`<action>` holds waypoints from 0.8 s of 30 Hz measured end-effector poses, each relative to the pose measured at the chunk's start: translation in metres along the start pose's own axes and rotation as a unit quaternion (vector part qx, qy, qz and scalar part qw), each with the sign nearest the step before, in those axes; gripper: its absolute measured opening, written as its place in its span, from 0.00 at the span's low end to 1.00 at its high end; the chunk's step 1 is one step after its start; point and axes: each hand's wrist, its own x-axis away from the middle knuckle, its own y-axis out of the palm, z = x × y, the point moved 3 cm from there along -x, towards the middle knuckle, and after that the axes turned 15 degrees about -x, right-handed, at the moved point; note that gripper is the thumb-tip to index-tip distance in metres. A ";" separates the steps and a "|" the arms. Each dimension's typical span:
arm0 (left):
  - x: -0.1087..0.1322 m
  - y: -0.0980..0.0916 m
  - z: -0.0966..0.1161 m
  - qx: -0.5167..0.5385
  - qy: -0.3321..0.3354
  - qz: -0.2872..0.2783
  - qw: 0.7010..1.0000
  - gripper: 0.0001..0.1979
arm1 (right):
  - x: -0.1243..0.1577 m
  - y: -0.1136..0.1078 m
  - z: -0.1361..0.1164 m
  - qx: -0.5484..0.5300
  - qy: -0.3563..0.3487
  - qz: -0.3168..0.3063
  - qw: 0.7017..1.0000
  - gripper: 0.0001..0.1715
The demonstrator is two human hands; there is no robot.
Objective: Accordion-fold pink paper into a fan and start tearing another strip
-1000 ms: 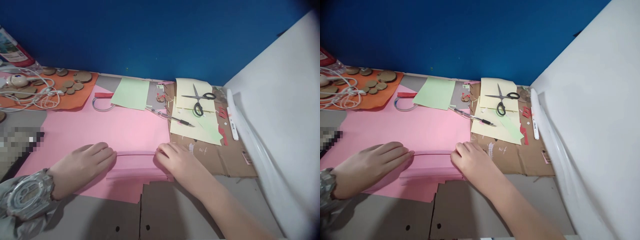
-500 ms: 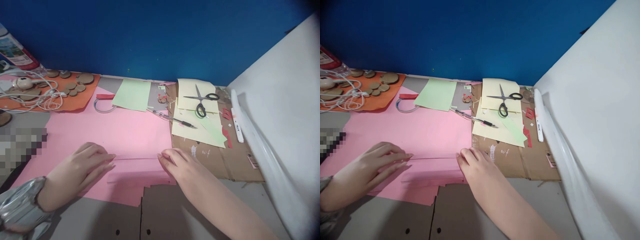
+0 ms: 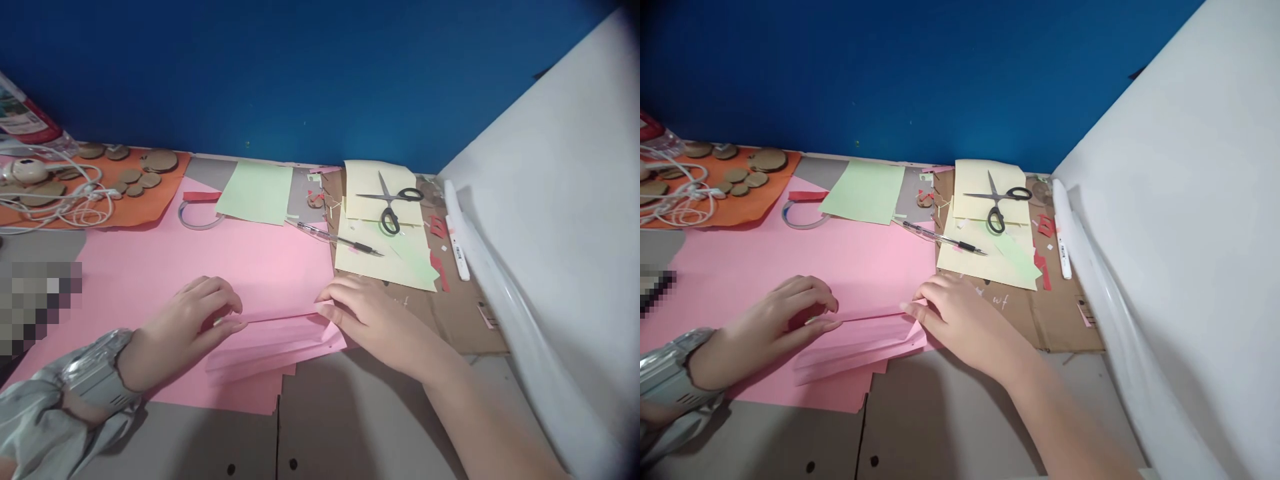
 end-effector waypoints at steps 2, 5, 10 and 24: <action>-0.001 0.001 -0.001 0.010 -0.002 -0.004 1.000 0.10 | -0.001 0.001 0.002 0.003 0.002 -0.006 1.000 0.17; -0.001 0.002 -0.002 0.018 -0.006 -0.010 1.000 0.10 | 0.000 0.002 0.005 0.009 0.004 -0.013 1.000 0.14; 0.001 0.004 -0.003 0.002 -0.003 0.004 1.000 0.10 | 0.000 0.006 0.006 0.017 0.000 -0.021 1.000 0.11; -0.002 -0.007 0.001 0.090 -0.066 0.007 0.994 0.14 | 0.002 0.008 0.016 0.144 -0.248 0.081 0.955 0.07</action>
